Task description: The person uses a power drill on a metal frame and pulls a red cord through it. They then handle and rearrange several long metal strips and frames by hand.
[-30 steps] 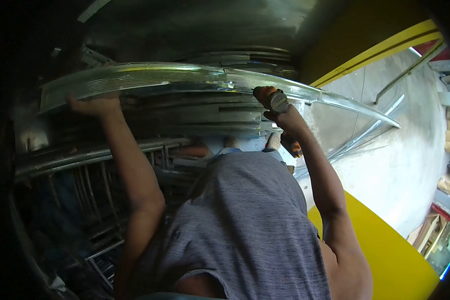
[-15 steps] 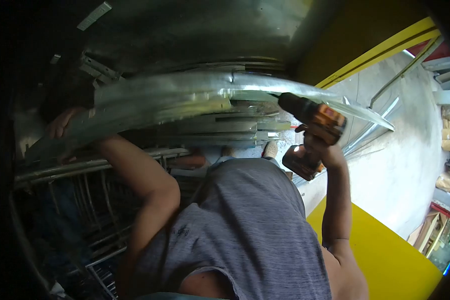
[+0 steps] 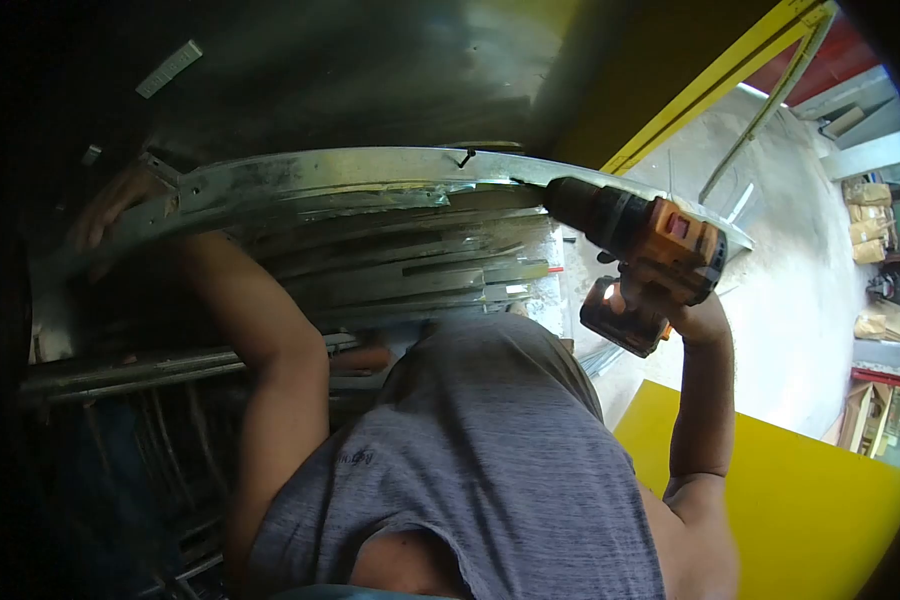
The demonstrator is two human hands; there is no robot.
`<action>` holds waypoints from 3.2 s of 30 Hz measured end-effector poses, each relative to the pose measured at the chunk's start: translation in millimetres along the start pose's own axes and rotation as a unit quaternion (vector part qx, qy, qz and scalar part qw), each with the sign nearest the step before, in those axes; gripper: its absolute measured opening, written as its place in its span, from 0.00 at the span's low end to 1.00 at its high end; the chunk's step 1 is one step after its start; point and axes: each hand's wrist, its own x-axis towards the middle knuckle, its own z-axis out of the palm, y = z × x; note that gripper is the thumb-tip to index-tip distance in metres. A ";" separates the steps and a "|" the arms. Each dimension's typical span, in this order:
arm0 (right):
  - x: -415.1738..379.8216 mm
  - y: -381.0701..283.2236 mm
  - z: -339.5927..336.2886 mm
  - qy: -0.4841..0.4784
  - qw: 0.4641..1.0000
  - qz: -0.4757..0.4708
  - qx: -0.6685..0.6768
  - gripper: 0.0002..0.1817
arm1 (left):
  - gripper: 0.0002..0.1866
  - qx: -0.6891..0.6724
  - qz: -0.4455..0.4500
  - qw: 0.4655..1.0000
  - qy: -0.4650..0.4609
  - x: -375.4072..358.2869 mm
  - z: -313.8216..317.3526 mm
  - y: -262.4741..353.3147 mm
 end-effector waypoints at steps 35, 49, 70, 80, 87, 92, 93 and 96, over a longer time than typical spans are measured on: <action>132.7 -34.8 209.3 -0.400 0.903 -0.047 -0.149 0.19 | 0.37 0.611 0.286 0.243 0.697 -298.1 86.5 -18.6; 7.5 73.6 660.3 -0.698 0.559 -0.336 -0.296 0.34 | 0.36 0.605 0.138 0.242 0.746 -442.7 44.4 -3.0; -35.6 226.5 759.0 -0.727 0.485 -0.434 -0.220 0.18 | 0.35 0.492 0.117 0.277 0.817 -535.7 83.5 18.7; 257.5 83.5 481.3 -0.350 0.871 -0.156 -0.307 0.11 | 0.36 0.409 0.227 0.483 0.740 -401.3 118.8 42.7; 279.6 211.3 289.2 -0.344 0.838 -0.065 -0.419 0.22 | 0.37 0.417 0.270 0.565 0.659 -307.0 95.4 14.1; 292.5 308.1 263.5 -0.358 0.822 -0.181 -0.404 0.19 | 0.35 0.468 0.271 0.581 0.608 -271.8 90.5 2.6; 288.0 289.2 261.4 -0.365 0.792 -0.203 -0.444 0.19 | 0.32 0.434 0.314 0.593 0.601 -263.3 91.0 -0.9; 282.3 273.2 260.8 -0.322 0.868 -0.186 -0.328 0.20 | 0.30 0.450 0.312 0.586 0.597 -249.1 96.0 -10.7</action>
